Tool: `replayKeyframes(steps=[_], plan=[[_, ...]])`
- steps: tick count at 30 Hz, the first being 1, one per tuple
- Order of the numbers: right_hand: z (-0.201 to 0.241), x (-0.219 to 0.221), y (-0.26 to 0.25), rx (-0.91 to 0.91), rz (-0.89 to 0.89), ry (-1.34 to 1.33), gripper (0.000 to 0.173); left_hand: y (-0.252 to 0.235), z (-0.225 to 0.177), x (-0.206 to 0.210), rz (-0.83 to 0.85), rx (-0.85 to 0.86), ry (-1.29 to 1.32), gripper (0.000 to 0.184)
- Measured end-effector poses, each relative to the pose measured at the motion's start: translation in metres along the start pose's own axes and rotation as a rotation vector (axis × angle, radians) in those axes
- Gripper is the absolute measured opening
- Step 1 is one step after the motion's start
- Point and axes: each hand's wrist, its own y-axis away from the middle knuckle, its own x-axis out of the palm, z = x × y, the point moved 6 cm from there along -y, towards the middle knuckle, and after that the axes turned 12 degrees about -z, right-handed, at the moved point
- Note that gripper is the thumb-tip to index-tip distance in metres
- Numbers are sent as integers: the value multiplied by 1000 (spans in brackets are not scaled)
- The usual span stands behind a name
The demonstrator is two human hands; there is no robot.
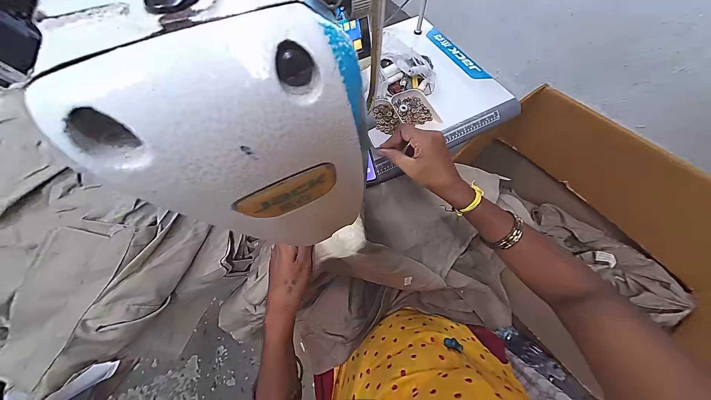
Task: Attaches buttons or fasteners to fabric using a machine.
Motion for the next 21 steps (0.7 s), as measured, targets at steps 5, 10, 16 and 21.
replayKeyframes(steps=[5,10,16,21], plan=[[74,21,34,-596,39,-20,15,75,-37,-22,381,574,273,42],[103,42,45,-770,99,35,9,58,31,-39,220,203,327,33],[98,16,95,-325,66,-323,21,65,61,-52,174,30,383,23],[75,36,193,-463,391,90,25,46,82,-103,-153,-266,420,21]])
